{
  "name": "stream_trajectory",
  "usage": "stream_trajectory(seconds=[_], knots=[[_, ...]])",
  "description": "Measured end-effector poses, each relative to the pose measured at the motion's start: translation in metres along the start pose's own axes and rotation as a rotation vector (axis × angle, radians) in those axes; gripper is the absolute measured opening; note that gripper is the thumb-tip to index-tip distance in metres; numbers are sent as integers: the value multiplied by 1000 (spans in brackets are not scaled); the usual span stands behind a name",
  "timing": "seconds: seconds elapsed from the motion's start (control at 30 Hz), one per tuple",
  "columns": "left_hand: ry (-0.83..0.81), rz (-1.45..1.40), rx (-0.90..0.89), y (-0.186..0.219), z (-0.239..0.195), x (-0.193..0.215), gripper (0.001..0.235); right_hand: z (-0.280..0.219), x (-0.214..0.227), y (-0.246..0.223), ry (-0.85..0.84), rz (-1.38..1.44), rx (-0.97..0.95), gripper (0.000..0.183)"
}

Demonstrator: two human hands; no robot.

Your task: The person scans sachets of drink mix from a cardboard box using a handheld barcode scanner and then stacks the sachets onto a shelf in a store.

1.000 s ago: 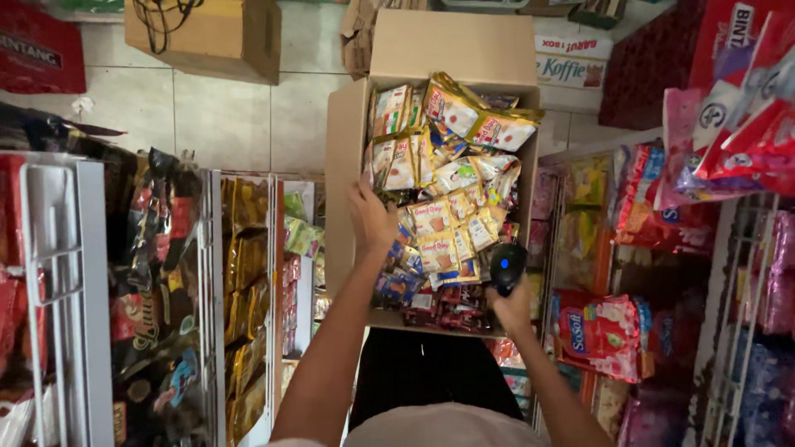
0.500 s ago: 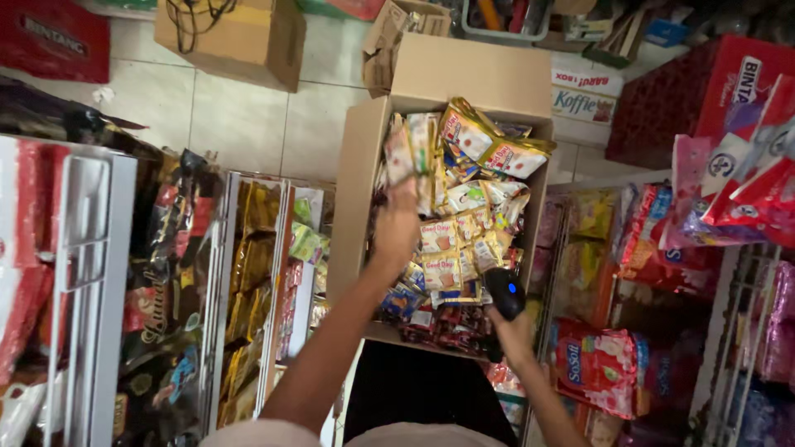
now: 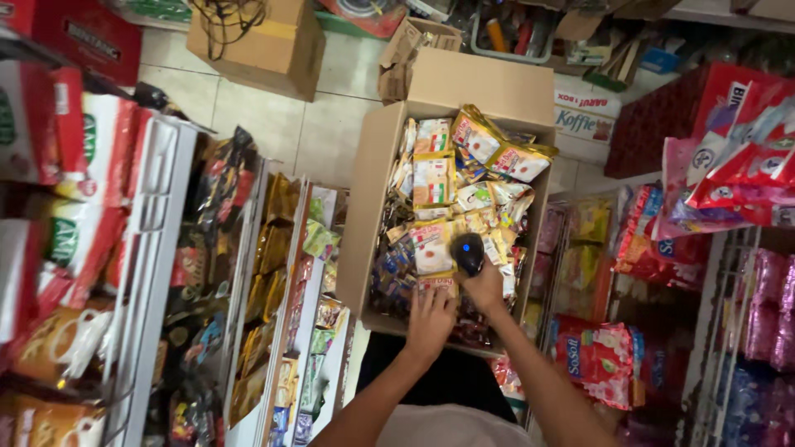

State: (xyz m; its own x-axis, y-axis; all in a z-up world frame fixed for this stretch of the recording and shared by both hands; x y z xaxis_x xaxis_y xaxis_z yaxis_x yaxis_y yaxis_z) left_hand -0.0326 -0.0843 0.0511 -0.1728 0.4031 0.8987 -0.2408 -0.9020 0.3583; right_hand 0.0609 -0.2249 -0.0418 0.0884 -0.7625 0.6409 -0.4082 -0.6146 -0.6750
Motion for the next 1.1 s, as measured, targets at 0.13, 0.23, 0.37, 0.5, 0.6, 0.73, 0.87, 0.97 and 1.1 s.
stream_trajectory(seconds=[0.13, 0.23, 0.37, 0.5, 0.6, 0.73, 0.87, 0.97, 1.1], knots=[[25, -72, -72, -7, -8, -6, 28, 18, -23, -2, 1, -71, 87, 60], [2, -104, -142, -13, -4, -8, 25, 36, -38, -3, 13, -92, 16, 56], [-38, -163, -191, -16, -1, 1, 20, 57, -43, -11, 66, -119, -92, 52], [-64, -230, -114, -22, 4, 9, 23, 39, -36, -43, -85, 145, -37, 26], [-10, -536, 170, -46, 10, 17, 35, 16, -14, -88, -226, 407, -51, 13], [-203, -1445, 1359, -84, -12, -25, 60, -18, 26, -133, -314, 447, 129, 11], [-386, -1946, 1877, -71, -6, -10, 98, -66, 54, -139, -342, 493, 222, 16], [-648, -2134, 1681, -58, 12, -8, 94, -88, 64, -126, -302, 473, 145, 20], [-718, -2279, 1217, -50, 27, 5, 60, -100, 89, -108, -213, 469, 115, 29]])
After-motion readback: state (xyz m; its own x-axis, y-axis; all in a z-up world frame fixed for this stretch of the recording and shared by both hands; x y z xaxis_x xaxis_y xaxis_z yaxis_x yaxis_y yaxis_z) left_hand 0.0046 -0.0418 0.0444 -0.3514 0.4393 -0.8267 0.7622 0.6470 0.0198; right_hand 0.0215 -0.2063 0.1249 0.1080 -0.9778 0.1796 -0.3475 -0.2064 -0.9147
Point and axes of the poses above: each hand's wrist, its own z-axis towards the middle knuckle, its own x-axis out of the back of the hand, y = z × x, the point moved 8 cm from there along z, towards the middle knuckle, and after that the axes turned 7 degrees about y, right-handed, at the moved point
